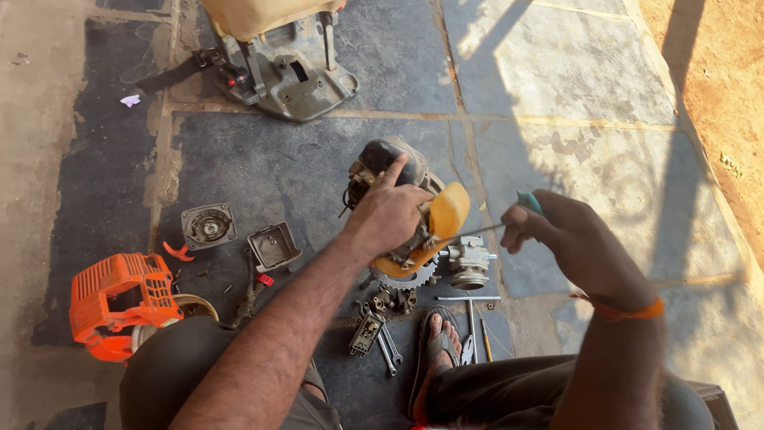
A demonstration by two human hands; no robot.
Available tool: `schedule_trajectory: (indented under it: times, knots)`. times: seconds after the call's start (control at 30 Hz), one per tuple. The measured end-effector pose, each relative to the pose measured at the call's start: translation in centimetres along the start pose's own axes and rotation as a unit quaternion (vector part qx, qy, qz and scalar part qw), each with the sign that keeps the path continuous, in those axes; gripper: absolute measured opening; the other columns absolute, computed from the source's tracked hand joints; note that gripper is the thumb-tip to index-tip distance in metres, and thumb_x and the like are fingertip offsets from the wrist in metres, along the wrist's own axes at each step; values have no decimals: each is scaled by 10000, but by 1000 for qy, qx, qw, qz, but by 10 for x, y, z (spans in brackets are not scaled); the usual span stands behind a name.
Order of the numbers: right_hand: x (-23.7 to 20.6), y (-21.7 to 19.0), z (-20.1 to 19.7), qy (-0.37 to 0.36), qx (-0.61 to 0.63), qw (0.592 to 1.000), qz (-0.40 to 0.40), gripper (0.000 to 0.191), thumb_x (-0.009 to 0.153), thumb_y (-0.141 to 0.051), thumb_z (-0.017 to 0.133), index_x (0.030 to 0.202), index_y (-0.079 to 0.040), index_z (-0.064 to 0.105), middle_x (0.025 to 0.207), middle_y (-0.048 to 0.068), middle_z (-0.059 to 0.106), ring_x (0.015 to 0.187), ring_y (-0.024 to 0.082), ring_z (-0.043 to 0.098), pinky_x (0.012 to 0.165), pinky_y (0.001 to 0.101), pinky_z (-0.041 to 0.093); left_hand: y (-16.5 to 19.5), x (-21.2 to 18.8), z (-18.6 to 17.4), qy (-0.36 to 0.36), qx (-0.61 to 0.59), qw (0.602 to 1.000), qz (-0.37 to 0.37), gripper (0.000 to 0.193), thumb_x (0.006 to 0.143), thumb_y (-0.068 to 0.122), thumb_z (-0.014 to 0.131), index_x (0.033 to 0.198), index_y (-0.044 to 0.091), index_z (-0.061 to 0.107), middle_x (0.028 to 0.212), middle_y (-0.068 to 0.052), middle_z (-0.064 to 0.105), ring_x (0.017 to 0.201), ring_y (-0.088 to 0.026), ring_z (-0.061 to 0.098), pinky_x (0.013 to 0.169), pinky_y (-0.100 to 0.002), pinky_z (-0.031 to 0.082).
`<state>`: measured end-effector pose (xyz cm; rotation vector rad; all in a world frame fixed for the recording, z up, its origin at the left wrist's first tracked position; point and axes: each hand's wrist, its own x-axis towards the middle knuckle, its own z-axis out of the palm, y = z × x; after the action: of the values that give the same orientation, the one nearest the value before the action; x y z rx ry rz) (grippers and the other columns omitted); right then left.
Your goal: The person uses a screwdriver to loosen and remove screws from the top cover of a small engine. They then lift off the cover and set it aside, exposing the internal components.
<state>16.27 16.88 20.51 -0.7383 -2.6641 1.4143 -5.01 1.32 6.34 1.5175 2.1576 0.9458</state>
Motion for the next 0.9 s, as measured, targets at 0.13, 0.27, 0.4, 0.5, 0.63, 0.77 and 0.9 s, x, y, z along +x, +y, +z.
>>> schedule_trajectory:
  times: [0.13, 0.27, 0.4, 0.5, 0.63, 0.77, 0.9]
  knots:
    - [5, -2, 21, -144, 193, 970, -41, 356, 1008, -345, 592, 966, -4, 688, 784, 62, 673, 757, 180, 632, 720, 355, 523, 12, -5, -6, -48, 81, 996, 0, 429, 990, 51, 470, 1287, 244, 711, 1415, 66, 636, 1566, -274, 197, 1271, -579, 169]
    - [26, 4, 56, 81, -209, 966, 127, 405, 1038, -371, 607, 898, 9, 621, 733, 106, 634, 683, 216, 561, 666, 386, 458, 19, -9, -14, -83, 78, 993, -8, 415, 981, 77, 500, 1299, 267, 688, 1425, 92, 607, 1560, -229, 156, 1262, -582, 148]
    - [16, -3, 51, 4, -58, 997, 57, 402, 1003, -365, 604, 828, -5, 630, 696, 49, 614, 678, 142, 540, 642, 342, 475, 24, -13, -17, -79, 74, 994, -17, 475, 969, 34, 489, 1306, 303, 688, 1431, 113, 601, 1562, -220, 159, 1273, -560, 155]
    - [4, -9, 36, -46, -32, 998, 31, 373, 984, -360, 601, 844, -17, 641, 690, 38, 590, 666, 140, 531, 631, 340, 475, 25, -9, -19, -86, 75, 993, -26, 466, 979, 51, 482, 1313, 313, 677, 1438, 117, 590, 1560, -214, 145, 1273, -555, 154]
    - [7, -2, 33, -177, 208, 961, -53, 379, 1009, -387, 607, 942, -17, 655, 734, 21, 568, 690, 127, 514, 657, 311, 462, 25, -6, -20, -115, 60, 991, -38, 498, 977, 32, 450, 1328, 315, 664, 1457, 135, 568, 1561, -218, 109, 1270, -564, 137]
    - [26, 10, 53, 106, -133, 976, 139, 441, 1001, -446, 599, 855, -31, 626, 699, 37, 603, 660, 157, 531, 625, 338, 451, 26, -4, -18, -109, 16, 993, -43, 519, 962, 6, 446, 1330, 288, 677, 1478, 87, 559, 1577, -203, 111, 1266, -567, 153]
    - [21, 11, 51, 59, -91, 989, 99, 462, 976, -466, 625, 826, -29, 634, 684, 38, 586, 662, 153, 507, 614, 345, 436, 25, -7, -17, -94, 20, 995, -32, 506, 957, 7, 451, 1314, 278, 687, 1466, 78, 587, 1580, -198, 120, 1280, -537, 177]
